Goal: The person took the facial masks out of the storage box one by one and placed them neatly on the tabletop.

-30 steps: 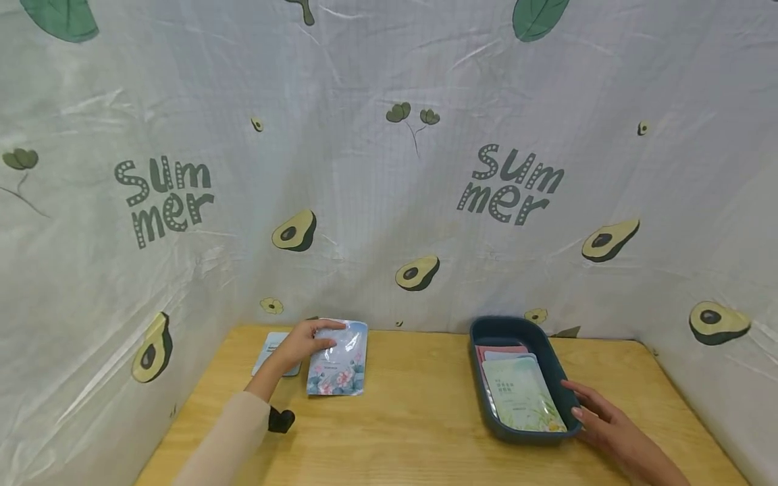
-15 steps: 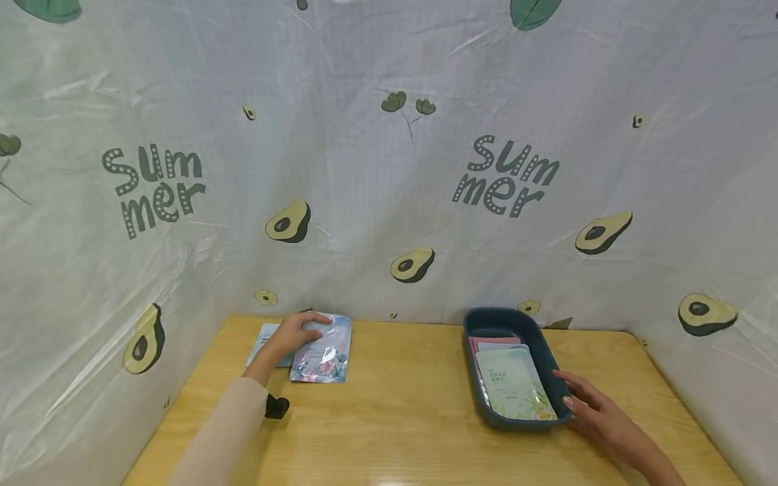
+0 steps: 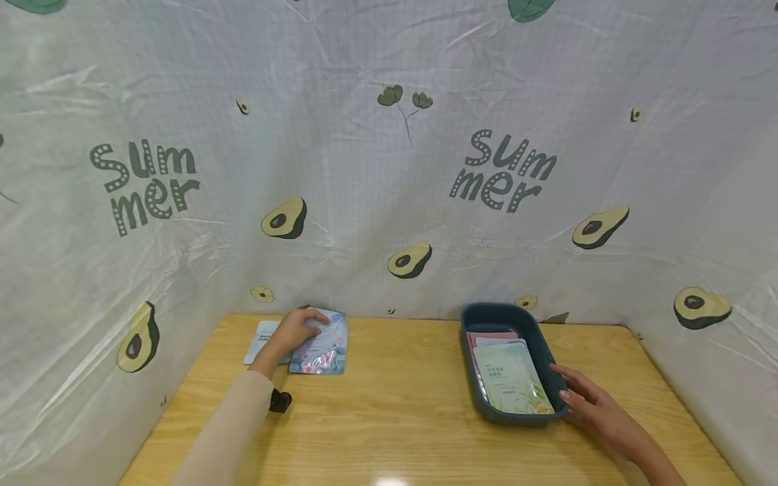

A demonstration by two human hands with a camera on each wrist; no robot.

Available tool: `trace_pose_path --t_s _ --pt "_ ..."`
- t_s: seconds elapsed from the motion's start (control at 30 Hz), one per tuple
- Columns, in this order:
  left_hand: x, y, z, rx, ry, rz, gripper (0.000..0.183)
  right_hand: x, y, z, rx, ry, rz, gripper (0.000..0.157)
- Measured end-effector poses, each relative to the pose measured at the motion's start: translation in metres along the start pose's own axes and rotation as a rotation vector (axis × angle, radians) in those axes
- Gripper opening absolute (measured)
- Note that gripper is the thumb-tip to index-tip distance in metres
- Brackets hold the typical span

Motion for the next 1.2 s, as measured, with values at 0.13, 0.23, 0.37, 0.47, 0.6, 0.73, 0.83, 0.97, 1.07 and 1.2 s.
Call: trace_pose_path --t_s 0.13,0.23,0.37,0.47,0.6,0.73,0.83,0.97,1.07,1.2 --pt "-0.004 0.000 -0.003 -0.062 0.031 -0.009 0.024 0.000 0.000 0.000 0.008 0.008 0.002 0.059" --pt "-0.007 -0.001 -0.003 -0.110 0.050 -0.025 0.029 0.000 0.000 0.001 0.007 0.016 0.009 0.059" --pt "-0.009 -0.002 -0.003 -0.147 0.060 -0.047 0.034 0.001 0.000 0.003 -0.011 0.014 0.017 0.059" --pt "-0.010 -0.002 -0.004 -0.173 0.058 -0.078 0.035 0.002 0.000 0.004 -0.028 0.014 0.018 0.060" --pt "-0.009 -0.002 -0.005 -0.205 0.052 -0.130 0.034 0.001 0.000 0.003 -0.028 0.009 0.013 0.060" --pt "-0.003 0.000 -0.003 -0.206 0.042 -0.160 0.035 -0.001 0.000 -0.001 -0.023 0.009 0.016 0.059" --pt "0.003 0.002 -0.005 -0.209 0.023 -0.160 0.037 -0.004 0.000 -0.002 -0.011 0.024 0.018 0.058" --pt "0.010 0.004 -0.014 -0.208 -0.022 -0.140 0.038 -0.006 0.000 0.001 0.007 0.042 0.024 0.057" --pt "0.013 0.001 -0.027 -0.208 -0.073 -0.117 0.040 -0.005 0.000 0.004 0.004 0.049 0.031 0.058" --pt "0.016 -0.008 -0.052 -0.172 -0.146 -0.092 0.042 -0.001 0.000 0.004 -0.005 0.032 0.026 0.059"
Point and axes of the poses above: each hand's wrist, its own x-axis away from the middle knuckle, its own y-axis out of the back of the hand, z = x × y, the point moved 4 cm from there along -x, towards the middle knuckle, and after that the axes turned 7 degrees about y, right-handed, at the moved point
